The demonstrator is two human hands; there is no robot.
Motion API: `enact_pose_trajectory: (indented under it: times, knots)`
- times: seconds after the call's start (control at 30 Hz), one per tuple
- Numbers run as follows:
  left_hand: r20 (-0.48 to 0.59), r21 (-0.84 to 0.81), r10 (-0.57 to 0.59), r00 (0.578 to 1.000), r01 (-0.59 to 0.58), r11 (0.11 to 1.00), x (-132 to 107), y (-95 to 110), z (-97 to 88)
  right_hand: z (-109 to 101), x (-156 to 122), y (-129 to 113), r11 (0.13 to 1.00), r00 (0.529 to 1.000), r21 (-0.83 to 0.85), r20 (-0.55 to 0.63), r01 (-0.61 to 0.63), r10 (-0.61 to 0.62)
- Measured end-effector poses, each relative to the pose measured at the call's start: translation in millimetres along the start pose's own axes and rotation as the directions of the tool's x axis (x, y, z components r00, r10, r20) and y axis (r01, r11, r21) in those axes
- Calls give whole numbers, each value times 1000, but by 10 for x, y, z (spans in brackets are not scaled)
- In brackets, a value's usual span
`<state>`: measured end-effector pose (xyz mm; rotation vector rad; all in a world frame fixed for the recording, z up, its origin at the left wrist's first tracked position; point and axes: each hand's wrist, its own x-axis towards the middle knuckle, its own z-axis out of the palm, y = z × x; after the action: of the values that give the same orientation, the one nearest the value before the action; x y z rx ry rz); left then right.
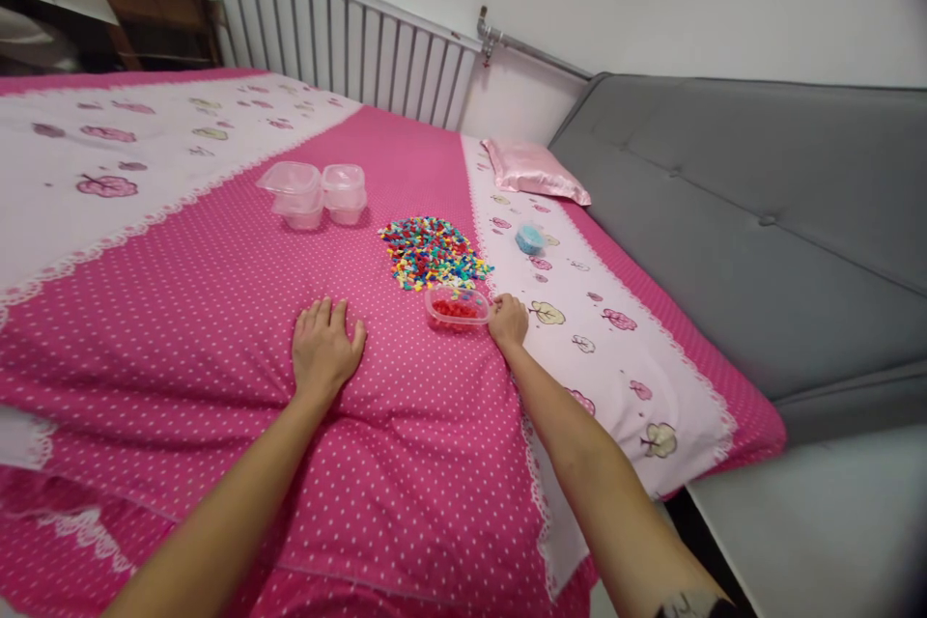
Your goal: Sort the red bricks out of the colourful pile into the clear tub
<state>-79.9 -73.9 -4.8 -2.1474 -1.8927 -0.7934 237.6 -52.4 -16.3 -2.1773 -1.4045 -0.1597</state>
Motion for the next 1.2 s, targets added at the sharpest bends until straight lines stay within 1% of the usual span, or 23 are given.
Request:
enact_pose_trajectory:
  times: [0.27, 0.4, 0.43, 0.5, 0.57, 0.63, 0.7, 0.8, 0.9, 0.93, 0.97, 1.0, 1.07, 1.1, 1.13, 1.2]
  knots:
    - [24, 28, 1, 1000, -2, 1000, 18, -7, -16, -29, 16, -34, 1000, 999, 14, 33, -20, 20]
    - [46, 33, 4, 999, -5, 999, 19, 21, -79, -78, 3, -66, 999, 998, 35, 61, -37, 34]
    - [71, 33, -8, 997, 6, 999, 29, 33, -107, -89, 0, -73, 998, 996, 43, 74, -44, 41]
    - [165, 28, -58, 985, 54, 998, 87, 57, -167, -105, 9, -78, 996, 992, 63, 110, -67, 60]
    - [273, 23, -116, 955, 114, 993, 226, 78, -218, -108, 59, -70, 990, 982, 91, 162, -112, 96]
    - [349, 16, -127, 929, 129, 992, 455, 104, -238, -103, 170, -52, 975, 959, 126, 241, -184, 150]
    - [462, -30, -102, 881, 130, 991, 746, 155, -210, -100, 341, -41, 952, 919, 162, 343, -259, 192]
    - [581, -80, -77, 810, 151, 985, 1181, 313, -71, -121, 662, -73, 921, 856, 221, 485, -320, 181]
    - [648, -106, -66, 759, 176, 979, 1497, 551, 162, -169, 956, -180, 901, 780, 262, 614, -346, 121]
    - [662, -118, -59, 748, 182, 976, 1576, 634, 250, -180, 1033, -229, 897, 747, 271, 659, -349, 91]
    - [671, -125, -57, 740, 189, 974, 1646, 714, 338, -183, 1096, -284, 893, 690, 297, 724, -339, 20]
    - [672, -128, -58, 738, 193, 973, 1711, 788, 423, -175, 1148, -342, 886, 649, 329, 760, -326, -44]
    - [663, -142, -47, 747, 187, 972, 1834, 915, 580, -119, 1216, -456, 880, 589, 362, 799, -307, -123]
    - [657, -155, -34, 753, 179, 972, 1893, 965, 649, -71, 1235, -506, 886, 595, 364, 793, -288, -132]
    - [651, -167, -20, 759, 169, 971, 1948, 1008, 711, -14, 1245, -547, 894, 619, 379, 769, -237, -162]
    - [639, -200, 18, 769, 143, 969, 2037, 1063, 817, 116, 1246, -598, 926, 682, 373, 694, -66, -231]
